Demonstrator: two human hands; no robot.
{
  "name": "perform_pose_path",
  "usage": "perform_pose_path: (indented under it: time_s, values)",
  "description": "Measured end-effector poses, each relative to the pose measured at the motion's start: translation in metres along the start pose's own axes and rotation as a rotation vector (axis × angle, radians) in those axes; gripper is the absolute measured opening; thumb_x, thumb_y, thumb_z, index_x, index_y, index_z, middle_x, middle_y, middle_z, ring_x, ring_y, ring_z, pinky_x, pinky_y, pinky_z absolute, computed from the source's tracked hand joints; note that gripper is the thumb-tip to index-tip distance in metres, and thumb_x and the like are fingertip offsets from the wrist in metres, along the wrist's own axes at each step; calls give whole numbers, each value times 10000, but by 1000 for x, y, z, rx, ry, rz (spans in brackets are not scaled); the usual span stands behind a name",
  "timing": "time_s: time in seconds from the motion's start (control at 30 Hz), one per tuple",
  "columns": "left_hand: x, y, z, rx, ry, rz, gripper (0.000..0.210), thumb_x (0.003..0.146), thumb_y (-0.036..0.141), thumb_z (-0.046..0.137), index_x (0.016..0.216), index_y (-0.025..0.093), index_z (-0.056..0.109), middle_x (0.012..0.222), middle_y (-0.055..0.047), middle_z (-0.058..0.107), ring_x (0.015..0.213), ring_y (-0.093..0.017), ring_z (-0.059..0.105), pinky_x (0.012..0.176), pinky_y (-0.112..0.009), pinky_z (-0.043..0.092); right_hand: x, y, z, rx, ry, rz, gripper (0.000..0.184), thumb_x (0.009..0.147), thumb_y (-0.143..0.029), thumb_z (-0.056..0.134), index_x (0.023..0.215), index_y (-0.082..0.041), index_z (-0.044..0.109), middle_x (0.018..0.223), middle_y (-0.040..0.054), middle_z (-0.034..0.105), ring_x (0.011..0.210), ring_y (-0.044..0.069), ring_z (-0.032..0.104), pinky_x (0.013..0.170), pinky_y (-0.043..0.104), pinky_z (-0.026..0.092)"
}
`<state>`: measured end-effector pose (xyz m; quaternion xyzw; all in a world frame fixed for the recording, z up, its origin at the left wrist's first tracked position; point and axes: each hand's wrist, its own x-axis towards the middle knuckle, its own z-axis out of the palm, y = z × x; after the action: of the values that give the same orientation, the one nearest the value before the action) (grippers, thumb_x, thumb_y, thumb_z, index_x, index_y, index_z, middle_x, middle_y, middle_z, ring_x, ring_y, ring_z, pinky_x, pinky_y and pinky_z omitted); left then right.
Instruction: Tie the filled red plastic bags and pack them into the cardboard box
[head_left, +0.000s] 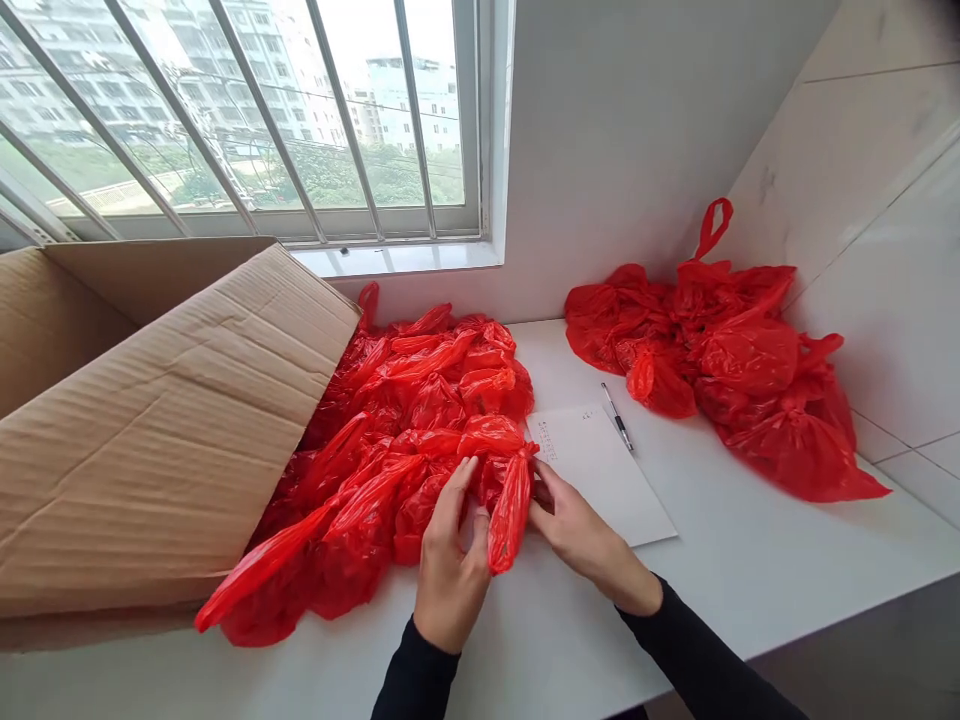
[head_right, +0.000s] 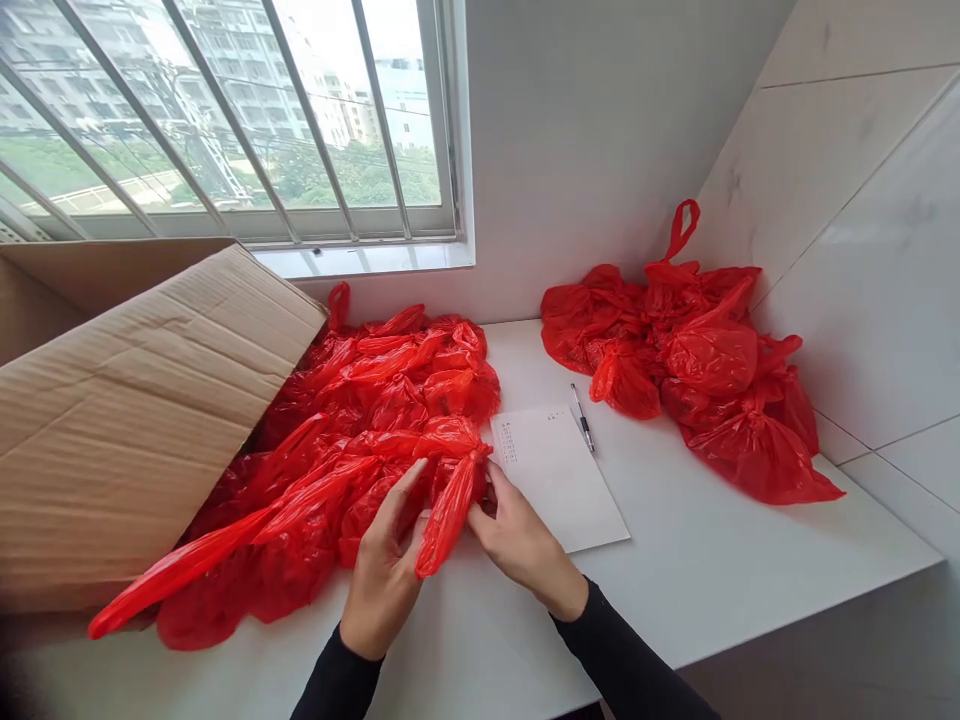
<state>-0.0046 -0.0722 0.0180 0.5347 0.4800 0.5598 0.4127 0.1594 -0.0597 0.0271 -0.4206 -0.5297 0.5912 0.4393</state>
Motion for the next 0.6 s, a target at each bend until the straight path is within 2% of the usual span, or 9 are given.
perform_pose_path:
  time_s: [0.1,0.2,0.27,0.33,0.43,0.5,0.6]
  values:
    - [-8,15,-12,274,73,123,409,926,249,606,1324,324,660,1382,-51,621,1336,-312,512,1168,-474,366,-7,1,-9,-307,145,1,578,957,-335,562,1509,-279,401,1425,109,557,1166,264,630,1027,467,514]
    - [-16,22,-32,485,202,277,341,934,269,594,1255,317,699,1331,-58,639,1285,-318,534,1135,-476,388,-11,2,-15,-543,188,20,485,952,-348,542,1428,-253,518,1397,107,575,1219,290,589,1018,479,511]
    - [-19,18,-48,678,314,371,320,938,264,582,1233,292,703,1320,-75,637,1279,-324,529,1172,-516,335,-11,2,-17,-604,187,36,395,965,-369,512,1330,-245,598,1329,93,616,1134,273,624,965,462,535]
    - [-19,8,-64,849,378,372,356,948,282,564,1290,250,659,1342,-112,612,1320,-346,502,1184,-563,317,-11,1,-18,-603,249,48,363,980,-397,485,1290,-259,616,1303,75,623,995,232,660,865,421,564]
    - [-21,-8,-81,927,265,237,472,969,362,533,1416,209,536,1392,-152,577,1347,-362,502,1125,-580,414,-12,6,-16,-565,367,5,332,987,-435,482,1248,-283,623,1287,55,620,894,197,657,771,369,561]
    - [-24,-8,-89,900,194,207,489,974,382,531,1438,227,501,1404,-130,584,1321,-335,541,1089,-538,469,-15,15,-14,-546,415,-56,306,994,-445,480,1210,-285,628,1252,48,629,880,189,647,754,350,550]
    - [-24,14,-96,869,282,312,360,975,318,543,1330,272,581,1310,-58,651,1234,-260,605,1071,-425,481,-21,36,-14,-541,451,-139,282,1012,-435,456,1178,-282,625,1190,43,641,944,193,644,796,336,539]
